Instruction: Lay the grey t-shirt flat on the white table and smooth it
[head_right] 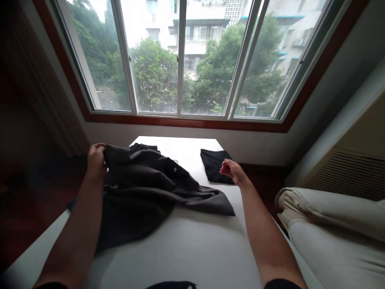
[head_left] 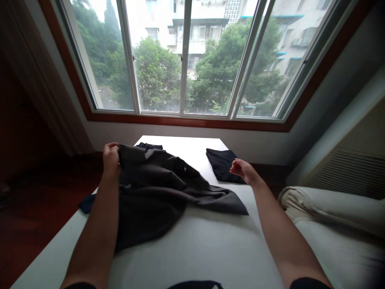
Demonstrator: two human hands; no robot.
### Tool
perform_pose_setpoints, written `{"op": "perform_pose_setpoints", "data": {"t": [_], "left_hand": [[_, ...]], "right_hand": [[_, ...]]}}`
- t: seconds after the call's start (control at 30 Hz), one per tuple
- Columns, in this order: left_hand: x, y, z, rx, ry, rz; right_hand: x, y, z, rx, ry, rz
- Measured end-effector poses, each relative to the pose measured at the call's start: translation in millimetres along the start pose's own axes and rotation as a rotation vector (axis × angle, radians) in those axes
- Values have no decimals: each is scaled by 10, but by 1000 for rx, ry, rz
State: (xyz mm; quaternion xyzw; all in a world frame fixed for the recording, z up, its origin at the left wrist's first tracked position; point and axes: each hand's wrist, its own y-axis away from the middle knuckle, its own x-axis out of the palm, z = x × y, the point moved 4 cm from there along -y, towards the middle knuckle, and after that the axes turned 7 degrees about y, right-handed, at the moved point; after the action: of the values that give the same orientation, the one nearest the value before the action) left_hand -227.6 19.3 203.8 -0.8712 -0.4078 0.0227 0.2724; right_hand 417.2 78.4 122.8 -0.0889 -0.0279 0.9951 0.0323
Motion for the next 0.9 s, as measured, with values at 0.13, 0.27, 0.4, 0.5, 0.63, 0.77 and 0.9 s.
{"op": "perform_pose_setpoints", "data": {"t": [0.13,0.27,0.4,0.5,0.63,0.77,0.9], "left_hand": [[301,264,26,110,-192,137],[768,717,230,257,-417,600],[887,1092,749,172,-823,903],[803,1203,1044,59,-1046,1008],[782,1217,1055,70,-1082,1030],[808,1163,801,121,-1082,946],[706,927,266,278,-948,588]], "right_hand": [[346,73,18,11,294,195],[796,159,-54,-31,601,409],[1148,234,-271,-95,1004,425],[1307,276,-393,-119,1163,463],[1336,283,-318,-181,1189,401],[1187,287,-12,-192,1131,55],[982,392,431,-331,959,-231]]}}
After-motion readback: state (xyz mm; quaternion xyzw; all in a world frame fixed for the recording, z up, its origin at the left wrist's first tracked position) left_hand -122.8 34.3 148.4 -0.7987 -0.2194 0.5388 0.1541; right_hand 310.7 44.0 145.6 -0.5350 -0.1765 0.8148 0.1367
